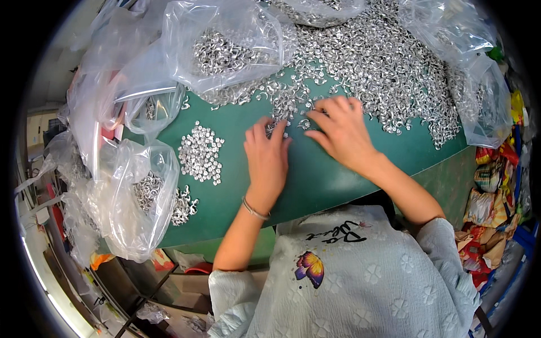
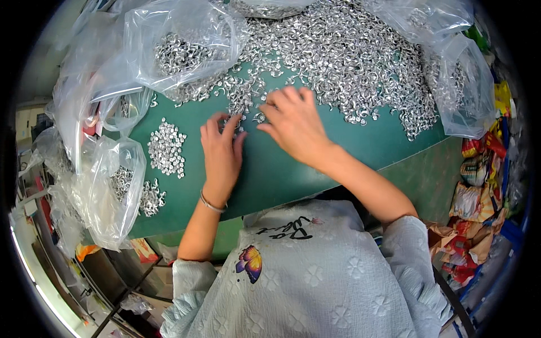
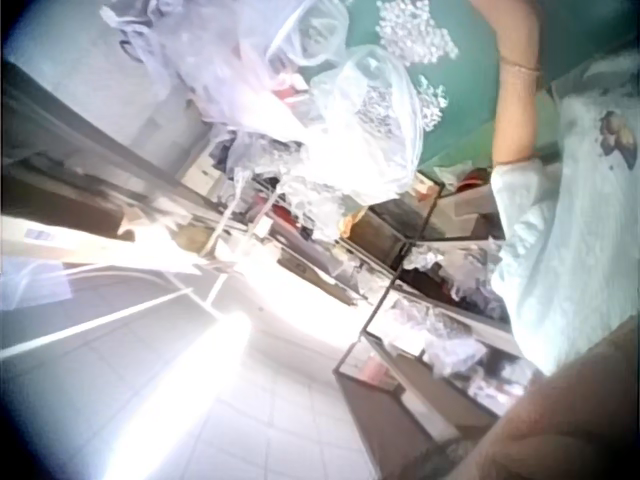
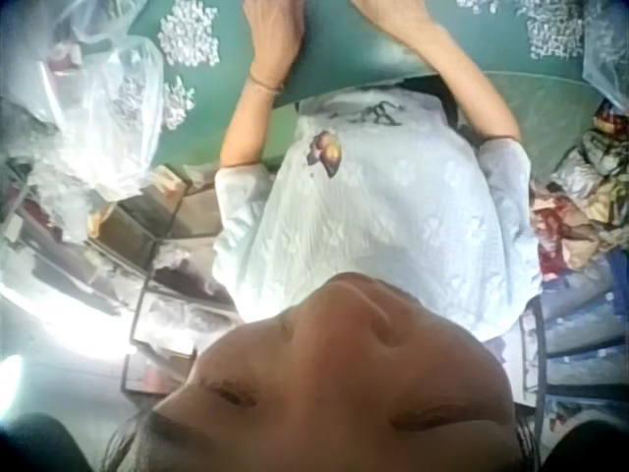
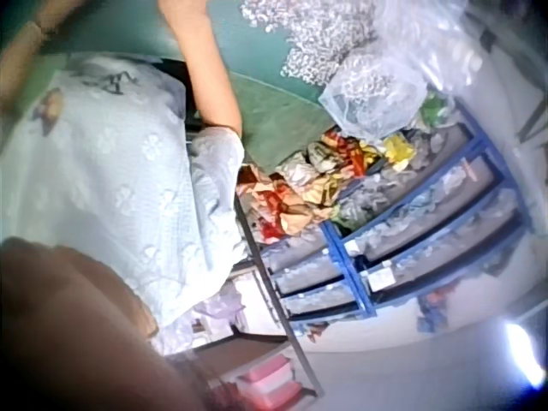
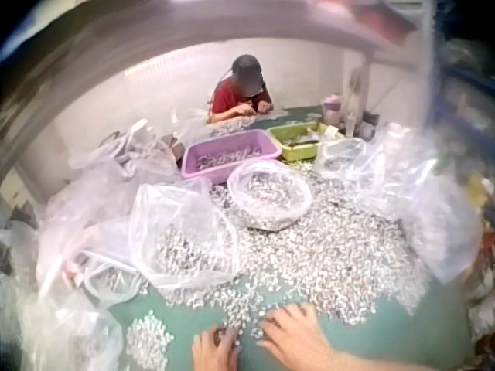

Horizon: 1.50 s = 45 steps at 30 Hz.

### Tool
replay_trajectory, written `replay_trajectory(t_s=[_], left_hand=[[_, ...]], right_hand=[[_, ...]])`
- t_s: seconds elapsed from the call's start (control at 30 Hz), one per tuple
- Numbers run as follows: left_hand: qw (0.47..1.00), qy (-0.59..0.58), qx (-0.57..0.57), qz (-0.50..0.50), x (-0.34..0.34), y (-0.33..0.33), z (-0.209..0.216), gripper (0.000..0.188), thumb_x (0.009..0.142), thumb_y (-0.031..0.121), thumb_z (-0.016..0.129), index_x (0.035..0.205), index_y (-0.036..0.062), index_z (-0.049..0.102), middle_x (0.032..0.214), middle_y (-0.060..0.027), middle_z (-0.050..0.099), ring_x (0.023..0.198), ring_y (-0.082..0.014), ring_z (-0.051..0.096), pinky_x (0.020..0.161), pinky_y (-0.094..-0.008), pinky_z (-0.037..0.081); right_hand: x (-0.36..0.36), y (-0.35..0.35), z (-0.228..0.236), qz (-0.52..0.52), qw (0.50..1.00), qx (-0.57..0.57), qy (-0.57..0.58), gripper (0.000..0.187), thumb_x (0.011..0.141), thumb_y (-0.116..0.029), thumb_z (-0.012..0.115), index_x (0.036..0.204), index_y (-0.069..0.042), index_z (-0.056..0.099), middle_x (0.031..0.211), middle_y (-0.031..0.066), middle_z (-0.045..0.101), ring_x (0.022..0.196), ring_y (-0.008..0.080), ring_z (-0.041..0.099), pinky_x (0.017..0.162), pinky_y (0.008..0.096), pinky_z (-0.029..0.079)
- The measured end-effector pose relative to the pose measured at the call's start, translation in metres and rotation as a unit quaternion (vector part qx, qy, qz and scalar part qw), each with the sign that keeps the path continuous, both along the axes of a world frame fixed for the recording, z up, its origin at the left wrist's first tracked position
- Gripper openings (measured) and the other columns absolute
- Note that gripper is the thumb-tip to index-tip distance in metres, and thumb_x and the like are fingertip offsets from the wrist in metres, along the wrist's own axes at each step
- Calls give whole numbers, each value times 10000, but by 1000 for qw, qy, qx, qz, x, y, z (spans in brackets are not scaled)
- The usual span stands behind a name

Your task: The person sorts small silver star-shaped decorative items by hand, moving them from one pile to another and into a small plastic bowl on a work table.

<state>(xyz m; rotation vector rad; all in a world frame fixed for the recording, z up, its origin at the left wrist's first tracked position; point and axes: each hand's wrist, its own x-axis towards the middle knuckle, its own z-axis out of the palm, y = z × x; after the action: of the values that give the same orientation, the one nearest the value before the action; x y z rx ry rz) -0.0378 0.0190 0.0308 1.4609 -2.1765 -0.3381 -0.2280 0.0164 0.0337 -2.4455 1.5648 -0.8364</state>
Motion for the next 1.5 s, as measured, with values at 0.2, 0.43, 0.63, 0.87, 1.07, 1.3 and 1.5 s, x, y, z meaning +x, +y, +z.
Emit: replay_trajectory(t_s=[0.2, 0.43, 0.63, 0.87, 1.07, 1.3, 1.5], left_hand=[[996, 84, -10, 4, 11, -15, 6, 320, 823, -55, 609, 1130, 33, 614, 1130, -160, 536, 994, -330, 526, 869, -401, 440], [993, 13, 37, -112, -11, 32, 6, 370, 796, -18, 637, 1162, 0, 586, 1190, -148, 530, 1051, -330, 528, 847, -388, 441], [984, 89, 113, -106, -24, 53, 7, 315, 785, -21, 663, 1094, -4, 606, 1104, -132, 544, 918, -303, 537, 812, -386, 456], [978, 163, 97, -88, -15, 55, -8, 274, 809, -6, 639, 1079, -18, 598, 1024, -145, 556, 895, -315, 538, 792, -414, 458], [988, 121, 67, -62, -18, 34, 8, 284, 820, -18, 643, 1102, -4, 611, 1017, -150, 571, 915, -329, 555, 798, -393, 468], [992, 90, 9, -82, -28, -3, -9, 233, 795, -22, 658, 1022, -9, 607, 990, -153, 569, 900, -337, 567, 788, -407, 465], [991, 95, 56, -75, -14, 10, -9, 149, 817, -6, 626, 962, -5, 593, 997, -138, 554, 910, -320, 547, 777, -406, 444]], right_hand=[[6, 8, -6, 66, 997, -3, 46, 140, 777, -155, 687, 879, -72, 639, 976, 43, 542, 959, 228, 499, 880, 405, 356], [-23, 36, -5, 6, 997, 15, -73, 130, 758, -111, 716, 872, -72, 669, 907, 32, 582, 857, 232, 512, 806, 380, 361], [-20, 20, 6, -117, 993, 21, -14, 136, 758, -128, 741, 852, -79, 657, 878, 29, 572, 870, 237, 509, 767, 376, 349], [-9, 30, 1, -24, 998, 64, 11, 142, 750, -80, 735, 858, -82, 643, 858, 31, 588, 876, 224, 535, 820, 380, 345], [-41, 22, 2, -160, 986, 9, -37, 103, 780, -92, 714, 847, -78, 638, 823, 48, 626, 818, 244, 557, 758, 376, 355], [-51, 28, 7, -119, 991, 62, 20, 139, 777, -43, 691, 910, -73, 664, 884, 44, 602, 865, 226, 545, 789, 367, 367], [-33, 24, 9, -92, 995, 27, -3, 153, 762, -61, 703, 910, -73, 667, 909, 39, 575, 888, 237, 524, 795, 374, 357]])
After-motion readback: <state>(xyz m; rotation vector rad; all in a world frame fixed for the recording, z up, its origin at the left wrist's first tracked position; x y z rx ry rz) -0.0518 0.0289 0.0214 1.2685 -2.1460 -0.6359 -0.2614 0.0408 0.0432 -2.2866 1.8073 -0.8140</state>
